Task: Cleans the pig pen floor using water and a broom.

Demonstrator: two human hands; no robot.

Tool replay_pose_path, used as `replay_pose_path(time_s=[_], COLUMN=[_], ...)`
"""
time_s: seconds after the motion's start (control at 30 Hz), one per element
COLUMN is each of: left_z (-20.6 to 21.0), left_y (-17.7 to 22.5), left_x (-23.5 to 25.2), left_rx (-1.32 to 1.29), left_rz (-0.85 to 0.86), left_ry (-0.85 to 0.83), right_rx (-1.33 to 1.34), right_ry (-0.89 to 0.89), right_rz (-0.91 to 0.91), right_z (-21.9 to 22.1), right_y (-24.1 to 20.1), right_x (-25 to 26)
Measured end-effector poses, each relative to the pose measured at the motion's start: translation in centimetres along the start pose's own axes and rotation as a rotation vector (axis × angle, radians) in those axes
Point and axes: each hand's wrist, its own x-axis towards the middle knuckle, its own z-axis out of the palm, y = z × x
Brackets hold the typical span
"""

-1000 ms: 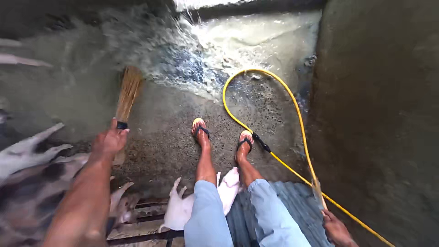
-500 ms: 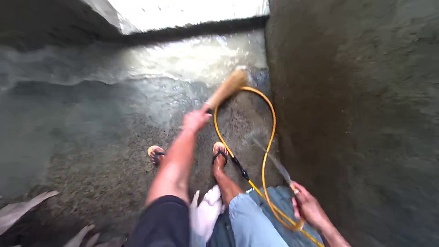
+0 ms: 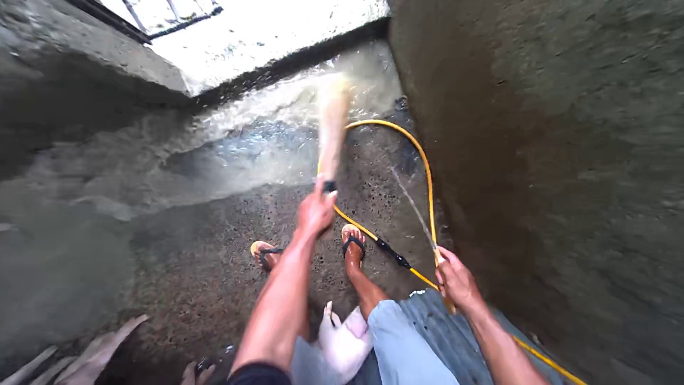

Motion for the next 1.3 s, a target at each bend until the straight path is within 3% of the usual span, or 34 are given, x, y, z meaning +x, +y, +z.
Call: replay_pose_path(time_s=[0.07,0.13,0.2,0.27,0.33,0.4,0.47,0.53,0.63,0.7,0.77,0.9,0.97,1.03,1.13,1.2,1.27,1.3], left_z=[2.1,2.0,1.4,0.2,-0.2,0.2,1.2,2.5,4.3,4.1,3.8,4.9,5.7,5.9,4.8,2.6,-1.7,-4.3], left_y=[6.9,9.7,4.9,-3.8,-10.8,-12.5,-9.3,-3.7,5.3,8.4,6.1,-3.7,-4.1,-1.5,3.8,5.9,4.2,1.2], left_x=[7.0,12.3,14.0,12.7,7.2,0.8,-2.6,-1.1,7.9,14.0,16.5,8.3,3.5,1.8,6.5,11.3,14.2,14.4], left_rx=[0.03,0.06,0.08,0.141,0.156,0.103,0.027,-0.014,-0.095,-0.109,-0.068,-0.12,-0.164,-0.158,-0.062,0.067,0.132,0.126], left_rz=[0.153,0.181,0.077,-0.039,-0.098,-0.137,-0.121,-0.027,0.12,0.142,0.073,-0.18,-0.202,-0.099,0.101,0.18,0.09,0.006], left_ry=[-0.074,-0.128,-0.077,0.048,0.15,0.187,0.158,0.061,-0.058,-0.114,-0.053,0.255,0.298,0.196,0.004,-0.016,0.026,0.071], right_rx=[-0.016,0.002,0.002,-0.028,-0.057,-0.084,-0.107,-0.127,-0.087,-0.052,-0.06,-0.049,-0.029,-0.014,-0.04,-0.058,-0.033,-0.019], right_ry=[0.035,0.069,0.035,-0.027,-0.074,-0.1,-0.107,-0.111,-0.079,-0.047,-0.048,-0.093,-0.047,-0.007,-0.024,-0.021,-0.021,-0.028], right_rz=[-0.021,-0.062,-0.064,-0.069,-0.068,-0.055,-0.045,-0.036,-0.069,-0.09,-0.091,-0.077,-0.066,-0.053,-0.092,-0.126,-0.142,-0.139], right_z=[0.6,1.1,1.3,1.2,1.1,1.1,1.5,1.5,1.7,2.0,1.9,2.6,3.7,5.0,5.9,6.0,6.4,6.5], right_y=[-0.1,-0.2,0.2,0.7,1.7,2.6,2.8,2.3,1.4,0.9,0.9,2.1,2.4,2.3,1.5,1.1,0.3,0.2], right_x=[0.1,1.0,0.8,1.0,0.8,1.0,1.0,0.6,0.9,1.4,1.6,0.9,0.9,0.7,0.6,0.8,1.9,2.1])
